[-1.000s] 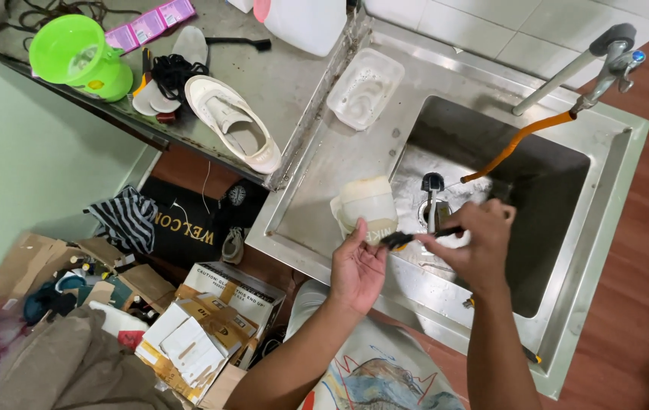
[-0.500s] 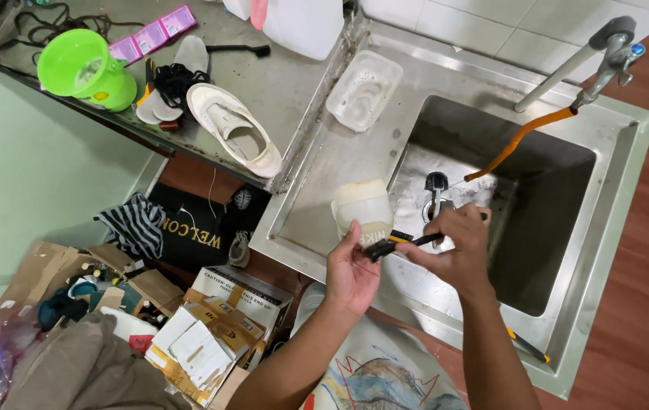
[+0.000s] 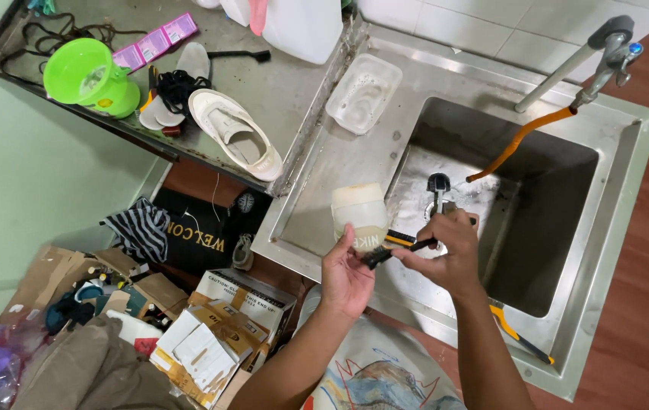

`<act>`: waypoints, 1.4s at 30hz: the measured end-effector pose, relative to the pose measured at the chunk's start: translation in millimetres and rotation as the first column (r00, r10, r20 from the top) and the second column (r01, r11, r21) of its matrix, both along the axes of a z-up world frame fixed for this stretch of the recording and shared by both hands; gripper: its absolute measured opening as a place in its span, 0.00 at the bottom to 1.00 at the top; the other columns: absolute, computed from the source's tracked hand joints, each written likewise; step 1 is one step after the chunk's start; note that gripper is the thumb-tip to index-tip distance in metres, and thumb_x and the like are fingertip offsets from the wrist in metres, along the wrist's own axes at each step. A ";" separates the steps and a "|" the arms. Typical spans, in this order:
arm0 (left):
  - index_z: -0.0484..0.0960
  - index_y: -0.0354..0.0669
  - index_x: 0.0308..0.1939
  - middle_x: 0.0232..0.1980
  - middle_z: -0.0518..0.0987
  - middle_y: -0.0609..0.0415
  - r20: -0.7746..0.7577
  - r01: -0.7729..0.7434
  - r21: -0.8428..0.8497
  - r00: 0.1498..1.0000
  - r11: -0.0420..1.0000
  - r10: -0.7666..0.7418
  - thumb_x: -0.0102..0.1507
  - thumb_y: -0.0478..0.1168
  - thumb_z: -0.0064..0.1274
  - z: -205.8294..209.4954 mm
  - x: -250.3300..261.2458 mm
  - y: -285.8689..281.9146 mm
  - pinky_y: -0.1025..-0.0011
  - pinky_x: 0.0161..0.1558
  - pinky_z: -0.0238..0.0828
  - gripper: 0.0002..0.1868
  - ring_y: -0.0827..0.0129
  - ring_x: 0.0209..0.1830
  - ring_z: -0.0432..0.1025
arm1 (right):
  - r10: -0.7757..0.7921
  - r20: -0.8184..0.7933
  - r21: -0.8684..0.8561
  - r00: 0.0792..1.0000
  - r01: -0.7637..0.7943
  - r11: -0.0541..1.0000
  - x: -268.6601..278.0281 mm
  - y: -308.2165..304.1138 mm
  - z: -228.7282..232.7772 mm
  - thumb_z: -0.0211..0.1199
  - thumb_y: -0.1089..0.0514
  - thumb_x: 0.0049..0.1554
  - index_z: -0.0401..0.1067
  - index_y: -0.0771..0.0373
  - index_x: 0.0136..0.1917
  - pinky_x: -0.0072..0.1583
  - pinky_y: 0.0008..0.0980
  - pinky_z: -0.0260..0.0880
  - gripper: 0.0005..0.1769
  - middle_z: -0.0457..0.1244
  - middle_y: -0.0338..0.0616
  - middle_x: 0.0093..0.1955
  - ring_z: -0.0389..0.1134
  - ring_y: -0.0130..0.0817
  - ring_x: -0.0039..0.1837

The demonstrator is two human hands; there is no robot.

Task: The person scrubs a white sneaker with a black brush over a stainless steel sink. They repeatedly dip the brush into a soapy container and scrub the shoe's upper, sole, and interior. The person rotates the shoe to access different areas while cleaning.

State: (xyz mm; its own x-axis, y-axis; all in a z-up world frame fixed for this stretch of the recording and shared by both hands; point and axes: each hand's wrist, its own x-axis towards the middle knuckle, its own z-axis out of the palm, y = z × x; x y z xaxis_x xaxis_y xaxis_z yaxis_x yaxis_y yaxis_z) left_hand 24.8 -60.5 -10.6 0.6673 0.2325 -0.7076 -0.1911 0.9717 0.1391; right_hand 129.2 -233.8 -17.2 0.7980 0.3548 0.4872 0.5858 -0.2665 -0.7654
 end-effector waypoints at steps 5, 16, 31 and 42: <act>0.87 0.39 0.53 0.53 0.88 0.52 -0.007 0.010 0.005 1.000 1.000 -0.010 0.65 0.41 0.66 -3.4 2.0 -4.0 0.65 0.63 0.81 0.15 0.66 0.52 0.84 | -0.058 -0.008 -0.014 0.998 0.057 0.998 8.2 -5.3 12.0 0.86 0.46 0.48 0.73 0.54 0.35 0.53 0.35 0.61 0.22 0.63 0.36 0.27 0.60 0.40 0.37; 0.84 0.34 0.52 0.52 0.88 0.47 -0.002 0.068 -0.029 0.998 0.997 -0.068 0.65 0.39 0.64 -41.1 -2.3 -20.0 0.63 0.62 0.83 0.15 0.60 0.51 0.85 | -0.010 0.232 -0.175 0.973 0.052 0.983 7.6 -11.6 63.8 0.86 0.46 0.50 0.74 0.58 0.37 0.53 0.39 0.60 0.22 0.62 0.41 0.28 0.62 0.44 0.36; 0.85 0.37 0.50 0.48 0.88 0.52 0.011 0.019 -0.027 1.000 0.999 -0.019 0.65 0.42 0.64 34.8 6.7 -6.2 0.64 0.59 0.83 0.14 0.65 0.46 0.84 | -0.182 0.192 -0.162 0.964 0.214 0.963 10.6 -36.2 -11.0 0.85 0.40 0.51 0.73 0.52 0.37 0.72 0.40 0.50 0.23 0.60 0.34 0.29 0.59 0.41 0.43; 0.86 0.37 0.52 0.49 0.89 0.51 0.009 0.015 -0.025 1.000 1.000 -0.015 0.66 0.42 0.64 10.5 14.1 -8.3 0.61 0.55 0.84 0.15 0.62 0.47 0.85 | -0.259 0.237 -0.065 0.936 0.282 0.957 -34.0 -20.3 4.3 0.87 0.41 0.48 0.74 0.52 0.35 0.67 0.38 0.54 0.23 0.61 0.33 0.29 0.59 0.39 0.40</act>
State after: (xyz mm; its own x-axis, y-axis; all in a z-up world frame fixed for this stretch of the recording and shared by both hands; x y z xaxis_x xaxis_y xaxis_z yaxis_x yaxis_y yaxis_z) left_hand 39.0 -68.8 0.0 0.6769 0.2044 -0.7071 -0.1772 0.9777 0.1130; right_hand 95.3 -254.2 -12.8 0.7448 0.1950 0.6382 0.6341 -0.5047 -0.5858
